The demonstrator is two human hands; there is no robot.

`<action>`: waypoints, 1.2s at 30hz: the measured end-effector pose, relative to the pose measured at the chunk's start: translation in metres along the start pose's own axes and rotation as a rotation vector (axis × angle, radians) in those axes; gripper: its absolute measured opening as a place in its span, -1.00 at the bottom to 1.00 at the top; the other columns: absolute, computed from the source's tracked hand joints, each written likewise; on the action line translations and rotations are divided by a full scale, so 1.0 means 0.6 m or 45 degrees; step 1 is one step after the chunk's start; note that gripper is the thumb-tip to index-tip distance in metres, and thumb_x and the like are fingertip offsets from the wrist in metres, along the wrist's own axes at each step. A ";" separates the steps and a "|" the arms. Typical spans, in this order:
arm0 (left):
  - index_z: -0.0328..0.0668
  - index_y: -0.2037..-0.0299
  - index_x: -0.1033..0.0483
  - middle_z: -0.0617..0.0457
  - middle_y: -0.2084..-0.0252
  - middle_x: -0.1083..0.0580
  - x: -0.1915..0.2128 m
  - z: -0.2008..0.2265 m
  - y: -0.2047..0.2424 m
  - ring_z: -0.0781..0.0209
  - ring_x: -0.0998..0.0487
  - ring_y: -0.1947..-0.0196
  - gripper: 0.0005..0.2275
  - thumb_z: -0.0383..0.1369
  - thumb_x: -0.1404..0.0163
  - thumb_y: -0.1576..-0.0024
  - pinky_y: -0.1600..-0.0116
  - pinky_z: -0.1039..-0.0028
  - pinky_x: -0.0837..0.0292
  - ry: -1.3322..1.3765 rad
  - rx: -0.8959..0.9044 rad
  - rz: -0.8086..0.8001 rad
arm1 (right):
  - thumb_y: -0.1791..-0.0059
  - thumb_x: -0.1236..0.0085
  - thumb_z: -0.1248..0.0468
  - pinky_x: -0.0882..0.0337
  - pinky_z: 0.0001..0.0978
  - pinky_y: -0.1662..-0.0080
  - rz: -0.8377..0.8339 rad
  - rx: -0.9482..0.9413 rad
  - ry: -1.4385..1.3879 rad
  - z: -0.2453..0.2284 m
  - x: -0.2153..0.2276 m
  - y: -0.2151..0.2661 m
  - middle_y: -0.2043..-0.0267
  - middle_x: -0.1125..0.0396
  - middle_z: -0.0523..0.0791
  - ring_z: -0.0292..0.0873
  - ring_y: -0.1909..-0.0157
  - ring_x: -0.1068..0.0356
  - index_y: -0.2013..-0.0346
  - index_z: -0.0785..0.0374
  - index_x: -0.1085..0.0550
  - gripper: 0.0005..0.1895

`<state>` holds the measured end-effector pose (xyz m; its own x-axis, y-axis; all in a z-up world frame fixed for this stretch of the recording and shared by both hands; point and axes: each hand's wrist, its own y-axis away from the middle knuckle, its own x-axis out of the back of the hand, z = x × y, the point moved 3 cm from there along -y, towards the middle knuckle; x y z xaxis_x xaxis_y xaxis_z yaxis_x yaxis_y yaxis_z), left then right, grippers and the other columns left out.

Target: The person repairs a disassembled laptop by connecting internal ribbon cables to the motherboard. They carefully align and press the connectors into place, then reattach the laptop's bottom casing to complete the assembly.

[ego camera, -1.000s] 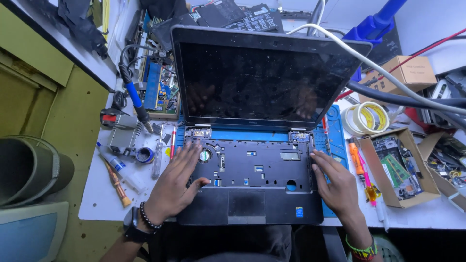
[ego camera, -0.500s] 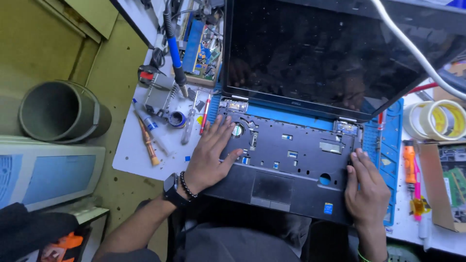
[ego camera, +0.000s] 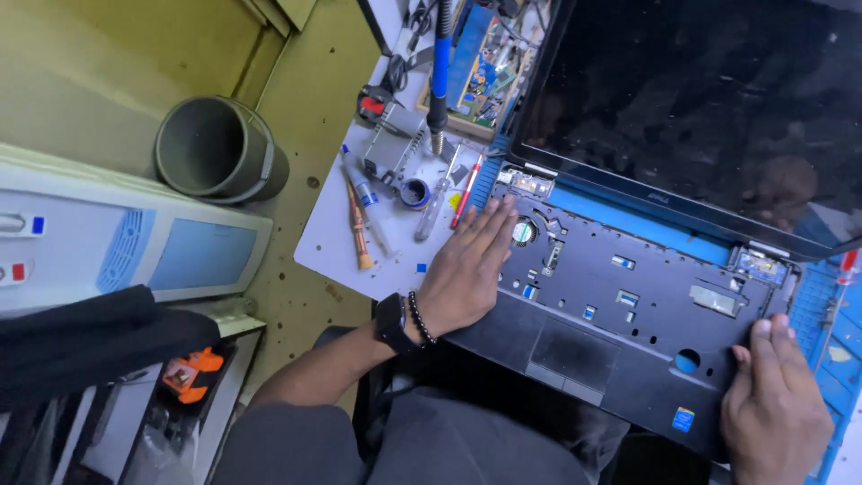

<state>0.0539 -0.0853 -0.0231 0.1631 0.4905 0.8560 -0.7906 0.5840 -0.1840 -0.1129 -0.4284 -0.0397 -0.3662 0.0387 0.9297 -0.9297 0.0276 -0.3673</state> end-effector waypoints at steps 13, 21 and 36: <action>-0.44 -0.10 -0.52 -0.24 -0.15 -0.53 0.024 0.008 0.001 -0.16 -0.55 -0.19 -0.73 -0.46 -0.06 -0.22 -0.42 -0.05 -0.28 0.069 -0.152 0.452 | -0.25 -0.17 0.33 -0.50 -0.24 -0.38 0.055 -0.014 0.016 0.012 -0.001 -0.007 -0.40 -0.51 0.11 0.05 -0.39 -0.53 -0.32 0.40 -0.63 -0.64; -0.34 0.31 -0.53 -0.11 0.32 -0.59 0.032 0.016 0.009 -0.09 -0.67 0.13 -0.85 -0.61 -0.27 -0.06 -0.18 -0.05 -0.55 0.310 -0.436 0.632 | -0.22 -0.09 0.38 -0.45 -0.11 -0.26 -0.022 -0.093 -0.204 -0.011 0.026 -0.028 -0.41 -0.40 0.20 0.14 -0.37 -0.44 -0.35 0.51 -0.52 -0.59; -0.36 0.34 -0.58 -0.21 0.29 -0.60 0.047 0.024 0.012 -0.14 -0.67 0.18 -0.89 -0.47 -0.09 -0.21 -0.01 0.12 -0.65 0.375 -0.541 0.633 | -0.23 -0.07 0.34 -0.49 -0.14 -0.15 -0.045 -0.116 -0.157 -0.012 0.019 -0.020 -0.44 -0.38 0.16 0.10 -0.35 -0.45 -0.38 0.47 -0.51 -0.57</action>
<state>0.0443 -0.0768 0.0066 0.0435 0.8832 0.4669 -0.5245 0.4179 -0.7418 -0.1056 -0.4209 -0.0249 -0.3408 -0.0866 0.9361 -0.9366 0.1172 -0.3301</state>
